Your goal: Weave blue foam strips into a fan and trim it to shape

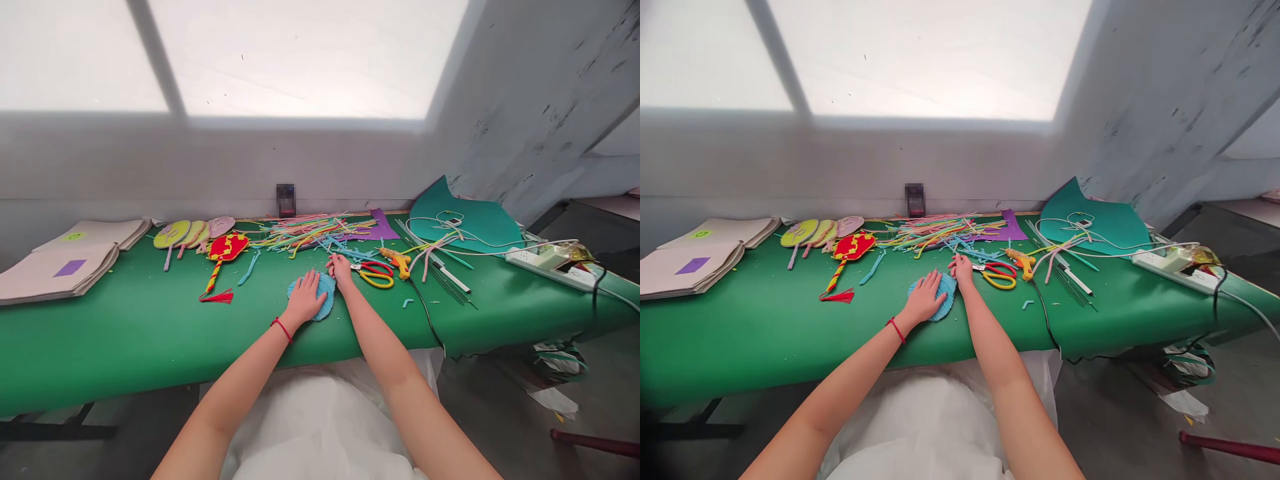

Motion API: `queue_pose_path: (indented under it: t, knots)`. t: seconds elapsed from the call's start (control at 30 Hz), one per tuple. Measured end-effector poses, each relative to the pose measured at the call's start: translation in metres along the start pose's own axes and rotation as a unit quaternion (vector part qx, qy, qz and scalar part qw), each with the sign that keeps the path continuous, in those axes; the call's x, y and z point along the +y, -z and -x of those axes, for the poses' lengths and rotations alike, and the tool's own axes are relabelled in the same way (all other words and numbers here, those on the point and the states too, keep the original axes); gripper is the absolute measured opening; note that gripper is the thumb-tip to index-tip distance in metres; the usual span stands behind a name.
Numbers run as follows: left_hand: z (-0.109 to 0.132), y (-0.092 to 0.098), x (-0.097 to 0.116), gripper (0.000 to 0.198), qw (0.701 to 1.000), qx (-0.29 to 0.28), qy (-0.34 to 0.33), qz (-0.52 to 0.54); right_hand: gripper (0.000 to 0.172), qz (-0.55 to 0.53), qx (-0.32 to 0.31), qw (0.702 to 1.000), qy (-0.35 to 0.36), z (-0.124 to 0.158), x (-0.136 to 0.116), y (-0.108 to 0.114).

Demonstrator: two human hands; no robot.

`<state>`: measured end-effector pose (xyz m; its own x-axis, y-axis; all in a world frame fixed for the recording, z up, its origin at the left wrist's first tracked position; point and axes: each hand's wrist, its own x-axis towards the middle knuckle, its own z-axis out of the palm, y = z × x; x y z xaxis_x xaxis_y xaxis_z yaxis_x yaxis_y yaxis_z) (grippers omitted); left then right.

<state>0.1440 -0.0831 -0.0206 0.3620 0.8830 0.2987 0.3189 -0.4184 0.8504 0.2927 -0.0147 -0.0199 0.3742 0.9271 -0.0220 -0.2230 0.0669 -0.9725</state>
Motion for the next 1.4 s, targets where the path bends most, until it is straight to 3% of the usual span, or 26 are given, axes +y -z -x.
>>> queue_pose_path:
  t: [0.27,0.4,0.5,1.4]
  knots:
    - [0.000,-0.004,-0.011,0.057,0.981,-0.007,-0.049,-0.186,0.025,0.059,0.026,0.997,-0.049,-0.005,0.005,-0.004]
    - [0.000,-0.003,-0.003,0.061,0.932,-0.084,-0.035,-0.352,0.025,0.091,0.031,0.993,-0.064,-0.005,0.005,-0.005]
    - [0.000,-0.001,0.003,0.063,0.900,-0.112,-0.030,-0.420,0.025,0.112,0.032,0.991,-0.067,-0.004,0.006,-0.005]
    - [0.001,-0.001,0.005,0.063,0.900,-0.114,-0.025,-0.421,0.015,0.228,0.039,0.970,-0.078,0.001,0.005,-0.009]
